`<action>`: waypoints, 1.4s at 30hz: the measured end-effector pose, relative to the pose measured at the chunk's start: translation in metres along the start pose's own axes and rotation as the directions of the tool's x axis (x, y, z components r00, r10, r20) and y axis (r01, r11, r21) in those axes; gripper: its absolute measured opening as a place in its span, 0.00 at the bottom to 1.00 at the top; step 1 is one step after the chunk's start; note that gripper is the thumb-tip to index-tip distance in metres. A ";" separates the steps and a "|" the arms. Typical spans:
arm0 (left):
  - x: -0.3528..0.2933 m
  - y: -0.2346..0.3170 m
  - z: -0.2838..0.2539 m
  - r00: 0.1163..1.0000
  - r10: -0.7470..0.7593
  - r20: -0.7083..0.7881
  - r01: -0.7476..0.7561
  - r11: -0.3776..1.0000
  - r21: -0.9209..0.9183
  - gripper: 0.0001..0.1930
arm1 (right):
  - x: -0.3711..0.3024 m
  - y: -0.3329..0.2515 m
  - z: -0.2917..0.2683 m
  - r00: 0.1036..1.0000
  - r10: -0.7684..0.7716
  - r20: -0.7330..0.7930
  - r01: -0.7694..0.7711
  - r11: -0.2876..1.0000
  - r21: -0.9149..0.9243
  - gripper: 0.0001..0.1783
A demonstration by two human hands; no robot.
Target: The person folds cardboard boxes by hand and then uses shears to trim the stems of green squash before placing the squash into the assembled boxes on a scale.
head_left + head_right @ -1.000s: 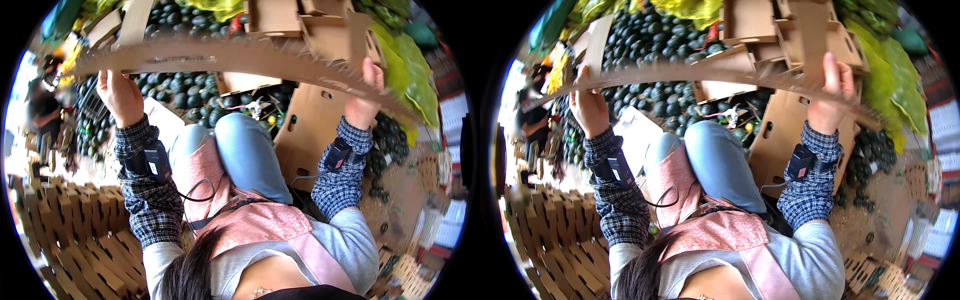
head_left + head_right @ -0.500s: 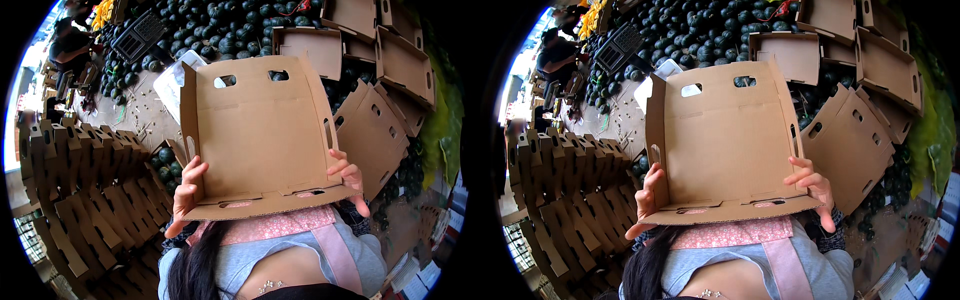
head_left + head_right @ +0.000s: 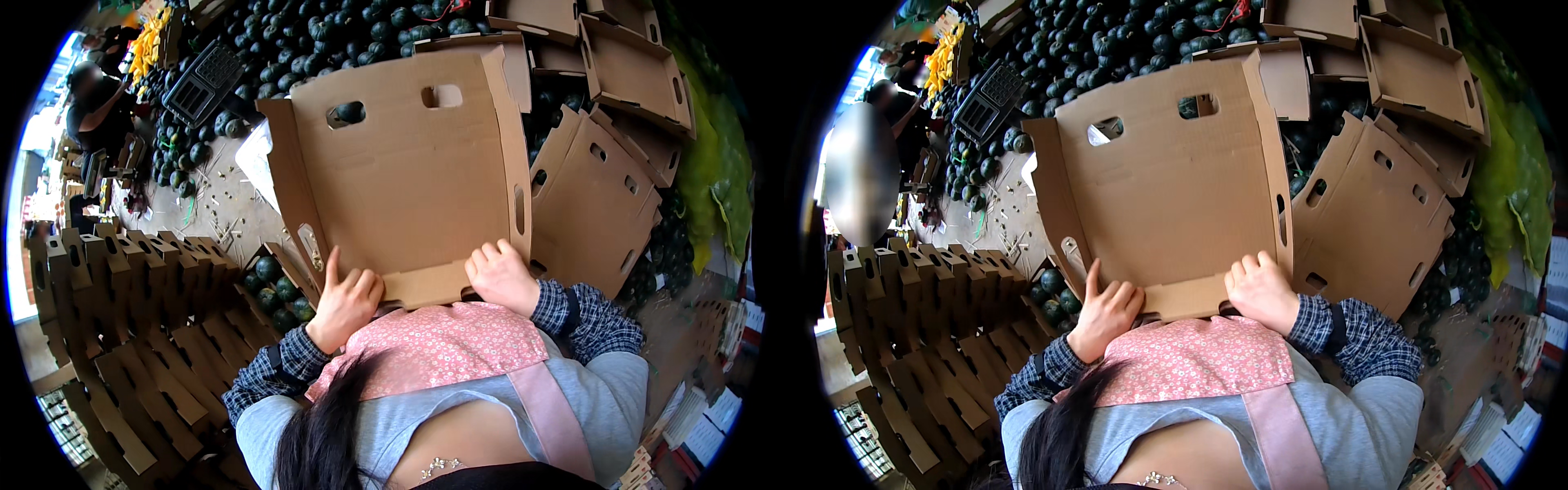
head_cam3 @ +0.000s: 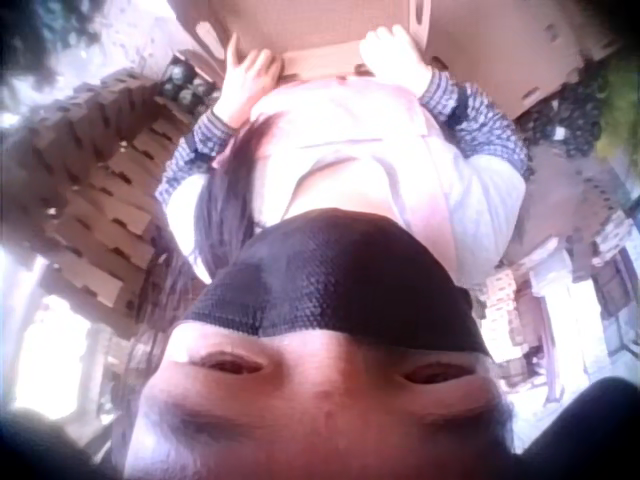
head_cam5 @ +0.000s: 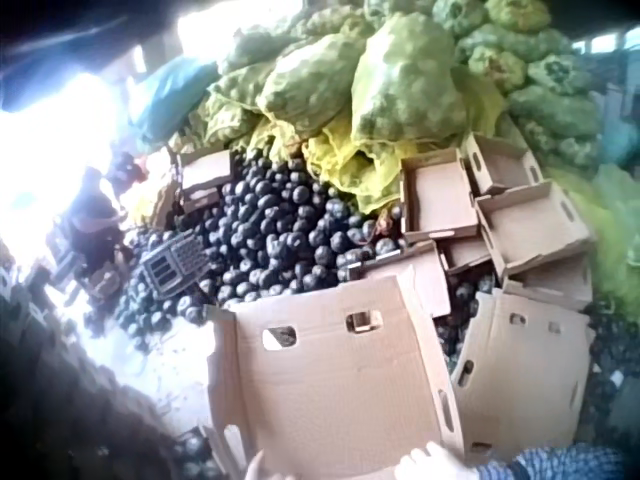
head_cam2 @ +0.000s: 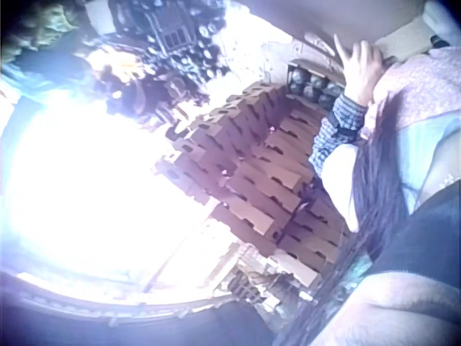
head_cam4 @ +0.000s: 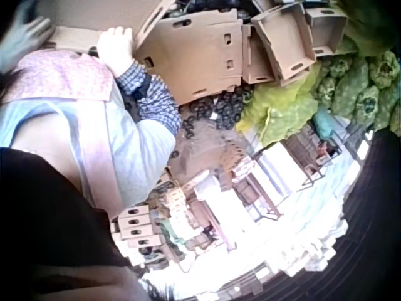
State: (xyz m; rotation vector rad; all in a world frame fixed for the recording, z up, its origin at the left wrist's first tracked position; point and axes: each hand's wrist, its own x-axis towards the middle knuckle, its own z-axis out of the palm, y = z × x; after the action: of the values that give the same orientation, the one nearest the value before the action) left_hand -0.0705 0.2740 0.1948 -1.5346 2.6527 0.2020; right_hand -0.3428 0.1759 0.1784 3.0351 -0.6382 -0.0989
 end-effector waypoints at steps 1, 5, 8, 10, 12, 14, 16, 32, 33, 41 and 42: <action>-0.003 0.004 -0.003 0.989 0.120 0.081 -0.109 0.986 -0.128 0.06 | -0.010 -0.006 0.015 0.975 -0.162 0.153 0.134 0.975 0.179 0.06; -0.017 -0.011 -0.013 0.953 0.262 0.151 -0.154 0.850 -0.503 0.16 | -0.009 0.022 -0.011 0.894 -0.369 0.254 0.206 0.842 0.499 0.09; 0.006 -0.045 -0.064 0.880 -0.262 -0.396 -0.005 0.829 -0.559 0.38 | 0.007 0.077 -0.069 0.958 0.094 -0.272 0.136 0.685 0.716 0.24; 0.014 -0.085 -0.034 0.676 -0.610 -0.412 0.007 0.565 -0.825 0.42 | 0.003 0.115 -0.039 0.545 0.654 -0.524 -0.267 0.728 0.632 0.32; 0.026 -0.123 -0.003 0.742 -0.655 -0.141 -0.118 0.080 -0.990 0.34 | 0.009 0.146 -0.005 0.679 0.733 -0.047 0.063 0.005 0.998 0.40; 0.043 -0.149 0.027 0.818 -0.574 0.036 -0.131 -0.247 -0.960 0.31 | 0.034 0.138 0.029 0.858 0.513 0.026 0.187 -0.360 0.914 0.40; 0.074 -0.143 0.001 0.963 -0.247 -0.112 -0.080 0.136 -0.987 0.33 | 0.036 0.133 0.031 0.902 0.430 0.046 0.133 -0.378 0.916 0.41; 0.074 -0.131 -0.022 0.922 -0.347 -0.174 0.031 0.514 -0.857 0.21 | 0.026 0.148 0.048 0.965 0.260 -0.022 0.077 -0.206 0.975 0.51; 0.076 -0.131 -0.026 0.927 -0.352 -0.128 0.082 0.525 -0.847 0.21 | 0.031 0.143 0.042 0.930 0.365 0.050 0.015 -0.174 0.985 0.50; 0.077 -0.133 -0.023 0.893 -0.448 -0.051 0.066 0.242 -0.968 0.21 | 0.044 0.135 0.026 0.866 0.479 0.142 0.165 -0.542 0.824 0.35; 0.074 -0.131 -0.015 0.879 -0.470 -0.075 0.041 0.232 -0.972 0.25 | 0.041 0.137 0.029 0.907 0.419 0.053 0.207 -0.551 0.808 0.42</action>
State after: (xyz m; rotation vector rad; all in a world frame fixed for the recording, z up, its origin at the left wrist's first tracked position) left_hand 0.0061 0.1440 0.1903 -2.4559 2.3867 2.0633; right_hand -0.3619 0.0335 0.1540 3.5922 -1.9585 2.8906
